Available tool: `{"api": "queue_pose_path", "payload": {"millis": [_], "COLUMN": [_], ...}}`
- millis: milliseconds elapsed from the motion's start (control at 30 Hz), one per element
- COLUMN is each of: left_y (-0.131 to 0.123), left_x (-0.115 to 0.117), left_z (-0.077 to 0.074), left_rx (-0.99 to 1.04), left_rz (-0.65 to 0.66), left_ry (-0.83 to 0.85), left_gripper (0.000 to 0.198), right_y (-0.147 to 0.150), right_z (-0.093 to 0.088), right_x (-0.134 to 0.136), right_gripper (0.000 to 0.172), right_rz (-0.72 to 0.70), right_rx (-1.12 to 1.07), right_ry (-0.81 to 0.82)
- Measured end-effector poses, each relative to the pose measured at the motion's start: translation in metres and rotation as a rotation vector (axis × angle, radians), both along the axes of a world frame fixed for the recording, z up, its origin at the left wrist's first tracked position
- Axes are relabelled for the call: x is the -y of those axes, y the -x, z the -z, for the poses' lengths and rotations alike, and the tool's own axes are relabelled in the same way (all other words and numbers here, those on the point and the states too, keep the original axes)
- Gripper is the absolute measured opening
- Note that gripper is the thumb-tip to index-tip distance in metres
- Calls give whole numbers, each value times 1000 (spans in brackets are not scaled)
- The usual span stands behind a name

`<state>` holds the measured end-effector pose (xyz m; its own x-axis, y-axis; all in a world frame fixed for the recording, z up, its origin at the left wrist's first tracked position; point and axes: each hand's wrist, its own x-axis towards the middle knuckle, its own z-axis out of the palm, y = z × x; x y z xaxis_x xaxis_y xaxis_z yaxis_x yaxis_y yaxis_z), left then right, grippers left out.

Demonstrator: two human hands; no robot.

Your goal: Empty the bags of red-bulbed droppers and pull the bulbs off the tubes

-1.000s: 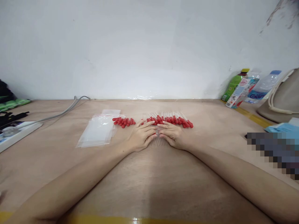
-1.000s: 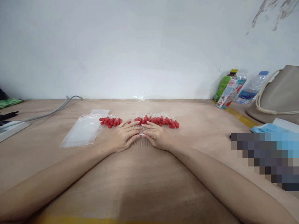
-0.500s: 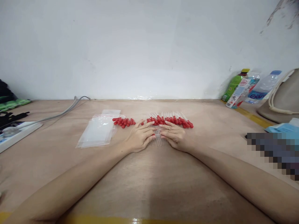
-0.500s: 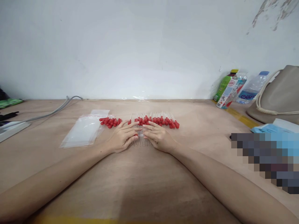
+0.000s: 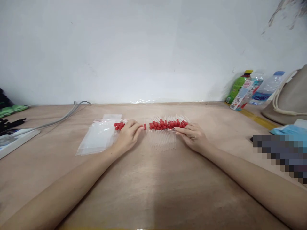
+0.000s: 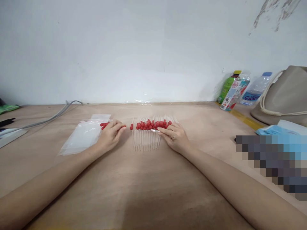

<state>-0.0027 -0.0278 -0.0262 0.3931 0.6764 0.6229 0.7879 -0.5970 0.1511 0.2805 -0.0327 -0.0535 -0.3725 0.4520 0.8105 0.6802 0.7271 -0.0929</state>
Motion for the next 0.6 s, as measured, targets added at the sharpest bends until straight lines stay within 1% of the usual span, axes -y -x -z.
{"api": "queue_pose_path", "payload": {"millis": [67,167,233,333,400,467,500,600], "left_y": [6,13,18,22,23,24,24,23], "left_x": [-9,-20,-25,-30,-34,-38,-40,-43], "left_z": [-4,-9,-11,-10,-7,-3,-1,4], "left_rx": [97,149,165,173,130,49,4,-124], "left_rz": [-81,-175,-207,-216,-228,-246,-250,-242], "left_ry": [26,75,94,68,25,-20,-42,-117], "left_gripper": [25,26,29,31,22,10,8,10], "right_y": [1,6,9,12,12,13,14,16], "right_z": [1,2,2,2,2,3,3,3], "right_x": [1,5,8,11,12,12,12,13], "right_gripper": [22,23,23,15,10,10,11,13], "right_rz": [81,108,118,148,177,196,201,210], "right_rx": [29,14,-38,-106,-119,-118,-113,-78], "right_ry": [27,56,99,161,176,168,154,92]}}
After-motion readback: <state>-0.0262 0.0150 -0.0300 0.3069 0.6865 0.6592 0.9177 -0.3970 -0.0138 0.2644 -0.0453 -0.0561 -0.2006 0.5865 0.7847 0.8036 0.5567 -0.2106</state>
